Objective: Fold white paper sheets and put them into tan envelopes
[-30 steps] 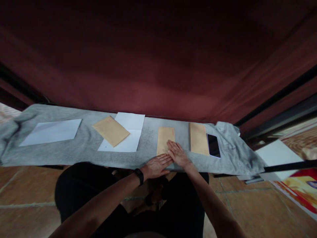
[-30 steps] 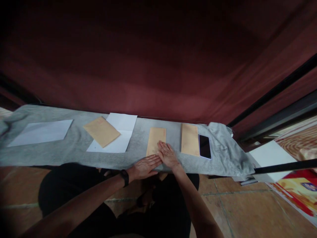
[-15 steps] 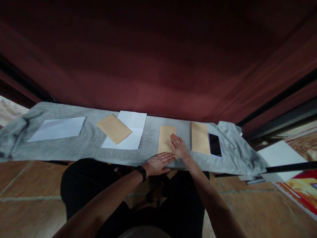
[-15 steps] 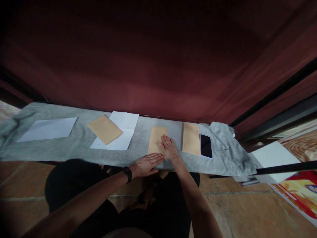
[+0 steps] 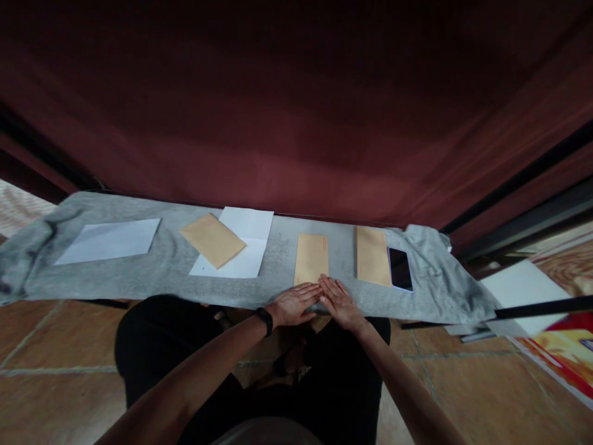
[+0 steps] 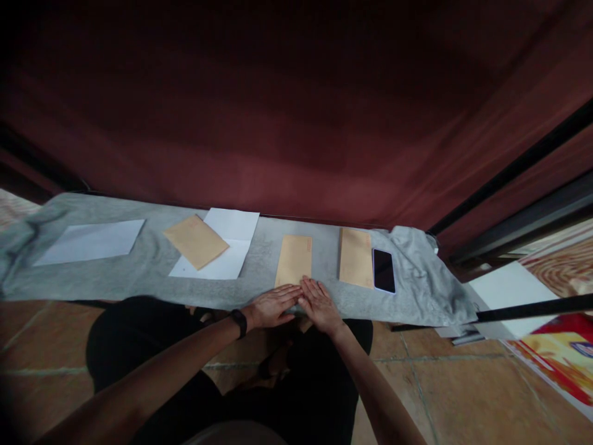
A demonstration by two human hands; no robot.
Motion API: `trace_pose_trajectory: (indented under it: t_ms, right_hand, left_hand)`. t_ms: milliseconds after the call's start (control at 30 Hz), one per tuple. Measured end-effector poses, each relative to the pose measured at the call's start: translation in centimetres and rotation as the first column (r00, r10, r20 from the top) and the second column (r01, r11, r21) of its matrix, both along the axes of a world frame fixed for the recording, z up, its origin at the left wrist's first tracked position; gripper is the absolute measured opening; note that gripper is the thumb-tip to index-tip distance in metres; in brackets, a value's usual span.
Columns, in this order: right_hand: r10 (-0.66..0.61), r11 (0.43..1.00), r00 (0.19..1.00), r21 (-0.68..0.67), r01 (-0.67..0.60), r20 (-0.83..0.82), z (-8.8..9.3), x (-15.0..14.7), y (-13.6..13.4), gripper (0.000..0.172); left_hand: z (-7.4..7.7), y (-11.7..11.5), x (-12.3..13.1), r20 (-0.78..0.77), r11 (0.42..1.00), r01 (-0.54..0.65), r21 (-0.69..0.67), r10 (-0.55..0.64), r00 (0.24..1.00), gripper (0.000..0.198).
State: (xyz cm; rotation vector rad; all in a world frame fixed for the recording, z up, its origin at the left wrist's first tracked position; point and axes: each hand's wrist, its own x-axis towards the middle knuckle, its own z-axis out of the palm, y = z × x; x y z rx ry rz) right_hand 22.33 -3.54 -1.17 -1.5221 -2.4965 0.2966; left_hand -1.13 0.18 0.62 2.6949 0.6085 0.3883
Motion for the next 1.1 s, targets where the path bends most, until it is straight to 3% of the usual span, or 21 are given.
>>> trace_pose_trajectory:
  t_ms: [233,400,567,733,1100]
  right_hand:
    - [0.106,0.994,0.994,-0.008,-0.106,0.005,0.6,2.0,-2.6,0.057]
    - [0.18,0.983,0.984,-0.044,-0.179,0.017,2.3,3.2,-2.3,0.057]
    - [0.155,0.985,0.987,-0.079,-0.153,0.028,2.8,3.0,-1.3,0.055]
    - [0.104,0.991,0.992,-0.087,-0.098,0.066,1.8,1.8,1.0,0.056]
    - [-0.019,1.0,0.993,0.026,0.016,0.115,1.0,-0.9,9.0,0.057]
  left_hand:
    - [0.1,0.0,-0.1,0.066,1.0,-0.009,-0.015,0.01,0.998,0.058]
    - [0.0,0.0,-0.1,0.027,1.0,-0.024,0.007,0.023,0.999,0.055]
    - [-0.2,0.0,-0.2,0.033,0.999,-0.023,0.023,0.022,0.999,0.056]
    - [-0.3,-0.1,-0.1,0.037,0.999,-0.024,0.048,0.022,0.999,0.055]
    - [-1.1,-0.3,-0.1,-0.013,0.997,-0.033,0.076,0.034,0.999,0.058]
